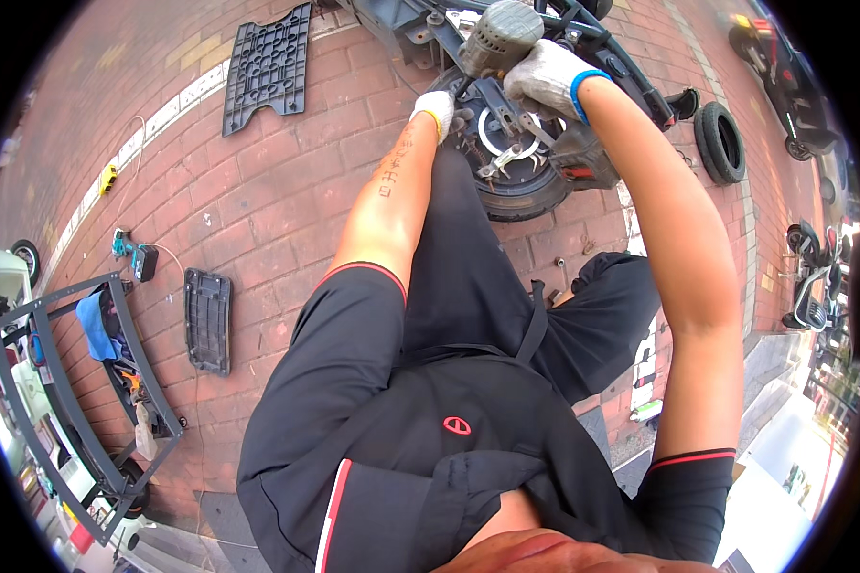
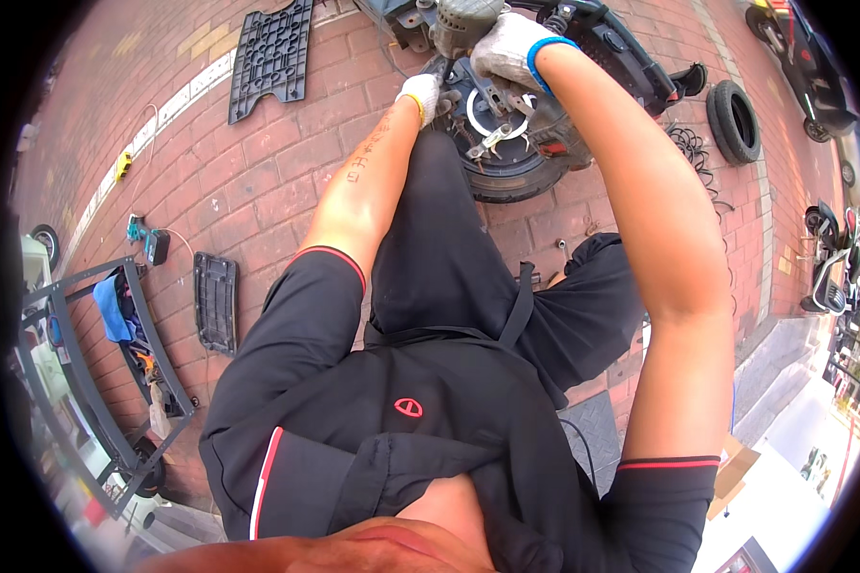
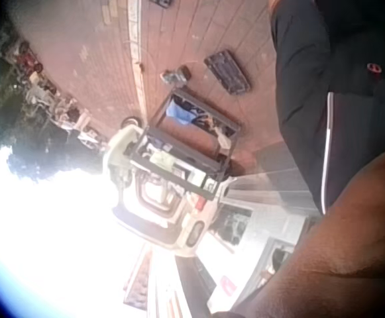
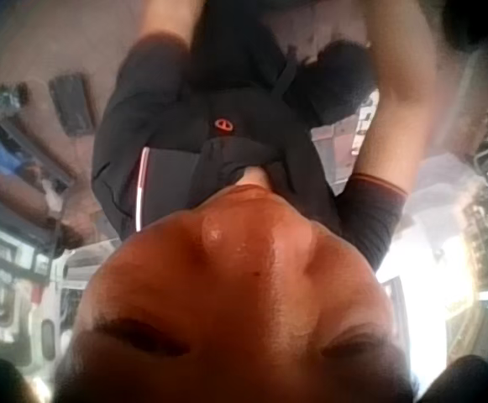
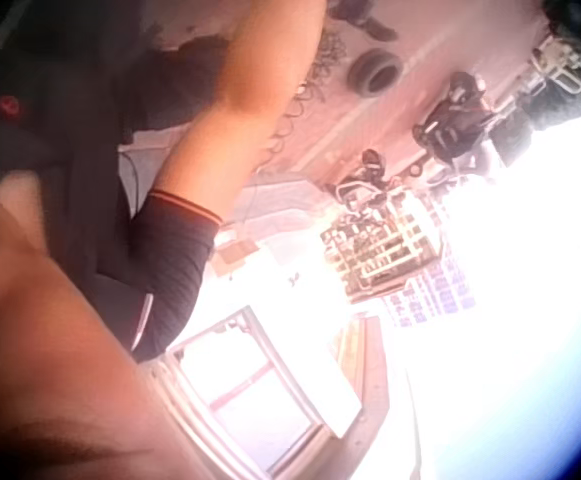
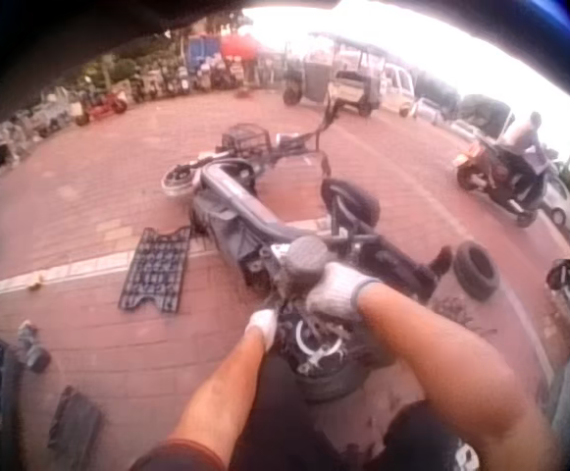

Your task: The person sits on the ground and works on the rear wheel assembly of a scooter. They use a power drill to remove and install bolts on the brake caliper and wheel hub. The person also uses pliers to adjust a cable or wire near the brake assembly.

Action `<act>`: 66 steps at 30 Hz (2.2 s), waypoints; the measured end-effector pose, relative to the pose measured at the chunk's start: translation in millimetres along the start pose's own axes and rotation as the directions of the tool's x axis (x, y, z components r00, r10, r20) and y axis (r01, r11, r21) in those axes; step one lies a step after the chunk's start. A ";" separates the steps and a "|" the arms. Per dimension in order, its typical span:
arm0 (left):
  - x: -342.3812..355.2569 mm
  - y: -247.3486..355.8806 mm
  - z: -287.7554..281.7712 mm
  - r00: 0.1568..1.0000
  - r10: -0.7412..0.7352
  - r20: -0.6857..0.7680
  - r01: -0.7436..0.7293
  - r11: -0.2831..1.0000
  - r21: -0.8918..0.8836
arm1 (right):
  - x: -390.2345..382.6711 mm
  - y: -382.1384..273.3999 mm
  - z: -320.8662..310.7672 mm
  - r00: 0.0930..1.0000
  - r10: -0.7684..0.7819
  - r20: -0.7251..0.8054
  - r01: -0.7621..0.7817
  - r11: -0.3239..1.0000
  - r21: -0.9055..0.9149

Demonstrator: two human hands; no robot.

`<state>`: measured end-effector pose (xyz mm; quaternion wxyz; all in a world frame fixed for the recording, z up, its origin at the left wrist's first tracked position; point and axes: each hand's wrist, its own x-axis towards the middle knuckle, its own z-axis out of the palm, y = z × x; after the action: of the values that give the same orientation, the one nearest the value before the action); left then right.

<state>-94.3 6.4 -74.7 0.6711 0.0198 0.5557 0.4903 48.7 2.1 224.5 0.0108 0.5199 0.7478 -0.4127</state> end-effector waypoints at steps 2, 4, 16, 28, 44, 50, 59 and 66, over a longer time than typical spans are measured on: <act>0.0 3.3 -2.6 1.000 -0.022 -0.002 0.022 0.999 0.038 | -3.9 7.2 -5.2 0.998 -0.053 0.032 0.054 0.998 -0.038; -2.1 0.7 -4.2 1.000 -0.020 -0.001 0.020 0.998 0.055 | -16.1 17.5 -7.0 0.997 -0.080 0.017 0.078 0.992 0.099; -22.1 -5.7 9.4 0.991 0.115 0.071 -0.116 0.993 0.010 | -136.5 173.4 -95.1 0.942 0.172 -0.290 -0.062 0.934 0.351; -8.5 6.9 2.2 0.997 0.065 -0.032 -0.062 0.993 0.098 | -280.2 376.9 -84.3 0.603 0.687 -0.405 -0.207 0.625 0.753; 6.5 23.5 9.9 0.996 -0.031 0.081 0.019 0.990 0.138 | -479.1 576.2 339.2 0.213 0.951 -0.225 -0.733 0.308 0.606; -12.0 33.2 22.6 0.988 0.045 -0.150 0.016 0.923 0.385 | -480.8 551.4 427.2 0.204 0.916 -0.346 -0.739 0.376 0.560; -7.9 19.7 22.9 0.925 0.358 -0.129 -0.055 0.460 0.886 | -497.0 598.7 457.3 0.400 0.906 -0.137 -0.786 0.416 0.456; -16.2 6.0 46.2 0.744 0.648 -0.164 0.107 0.126 0.986 | -472.4 580.1 416.5 0.424 0.897 -0.125 -0.750 0.425 0.508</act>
<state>-61.1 22.5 -41.8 0.1869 0.3997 0.8887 0.1244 549.9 -554.0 -191.2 -0.0280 0.8835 0.2771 -0.3767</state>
